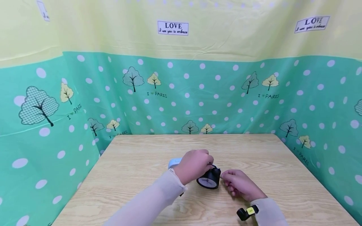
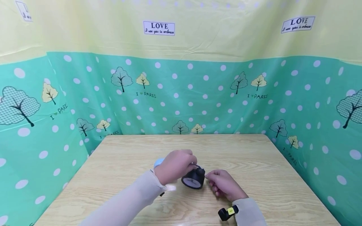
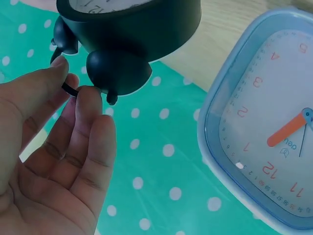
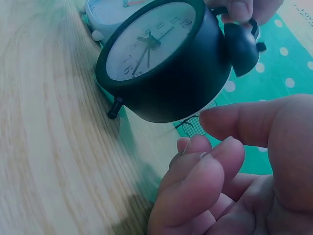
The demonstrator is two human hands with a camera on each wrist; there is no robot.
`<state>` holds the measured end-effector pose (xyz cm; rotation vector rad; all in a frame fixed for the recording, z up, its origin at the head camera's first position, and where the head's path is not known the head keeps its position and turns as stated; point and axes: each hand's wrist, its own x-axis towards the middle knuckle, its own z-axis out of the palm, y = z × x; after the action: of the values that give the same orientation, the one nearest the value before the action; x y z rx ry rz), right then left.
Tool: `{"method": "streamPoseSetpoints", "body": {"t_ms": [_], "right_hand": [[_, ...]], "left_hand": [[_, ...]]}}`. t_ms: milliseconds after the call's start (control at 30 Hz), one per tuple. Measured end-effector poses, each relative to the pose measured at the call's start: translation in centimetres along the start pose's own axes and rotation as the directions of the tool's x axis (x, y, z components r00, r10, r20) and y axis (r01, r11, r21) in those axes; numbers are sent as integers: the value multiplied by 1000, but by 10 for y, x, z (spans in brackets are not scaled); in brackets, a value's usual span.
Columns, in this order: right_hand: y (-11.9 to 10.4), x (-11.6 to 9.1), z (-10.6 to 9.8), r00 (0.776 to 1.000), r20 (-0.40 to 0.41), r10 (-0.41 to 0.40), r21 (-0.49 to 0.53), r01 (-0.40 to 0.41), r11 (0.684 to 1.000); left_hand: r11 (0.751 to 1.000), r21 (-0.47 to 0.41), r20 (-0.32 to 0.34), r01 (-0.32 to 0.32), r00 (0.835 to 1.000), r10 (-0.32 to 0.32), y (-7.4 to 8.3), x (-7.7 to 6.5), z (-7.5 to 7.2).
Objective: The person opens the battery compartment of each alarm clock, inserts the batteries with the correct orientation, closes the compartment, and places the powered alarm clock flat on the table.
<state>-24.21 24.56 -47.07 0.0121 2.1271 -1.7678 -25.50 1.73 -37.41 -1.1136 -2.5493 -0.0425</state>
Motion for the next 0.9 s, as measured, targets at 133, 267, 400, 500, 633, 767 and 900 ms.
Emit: {"method": "streamPoseSetpoints", "body": {"t_ms": [133, 267, 400, 500, 633, 767, 900], "right_hand": [[-1, 1, 2, 1000, 3, -10, -2, 10, 1000], [-1, 2, 4, 1000, 3, -26, -14, 26, 1000], [0, 3, 6, 999, 7, -41, -19, 41, 999], [1, 4, 7, 999, 10, -48, -18, 48, 999], [0, 5, 8, 999, 6, -44, -17, 44, 999], [-6, 3, 9, 993, -107, -56, -75, 49, 996], [-24, -10, 7, 920, -265, -289, -376, 178, 909]], "left_hand": [[1000, 16, -1, 21, 1000, -21, -5, 5, 3], [998, 28, -5, 51, 999, -51, -10, 8, 6], [997, 23, 0, 78, 997, -78, -14, 12, 10], [995, 20, 0, 101, 995, -101, -17, 14, 13], [992, 17, -14, 125, 992, -125, -18, 13, 13], [992, 9, -66, 130, 990, -129, -24, 4, 5], [990, 8, -97, 142, 985, -141, -47, -14, -11]]}}
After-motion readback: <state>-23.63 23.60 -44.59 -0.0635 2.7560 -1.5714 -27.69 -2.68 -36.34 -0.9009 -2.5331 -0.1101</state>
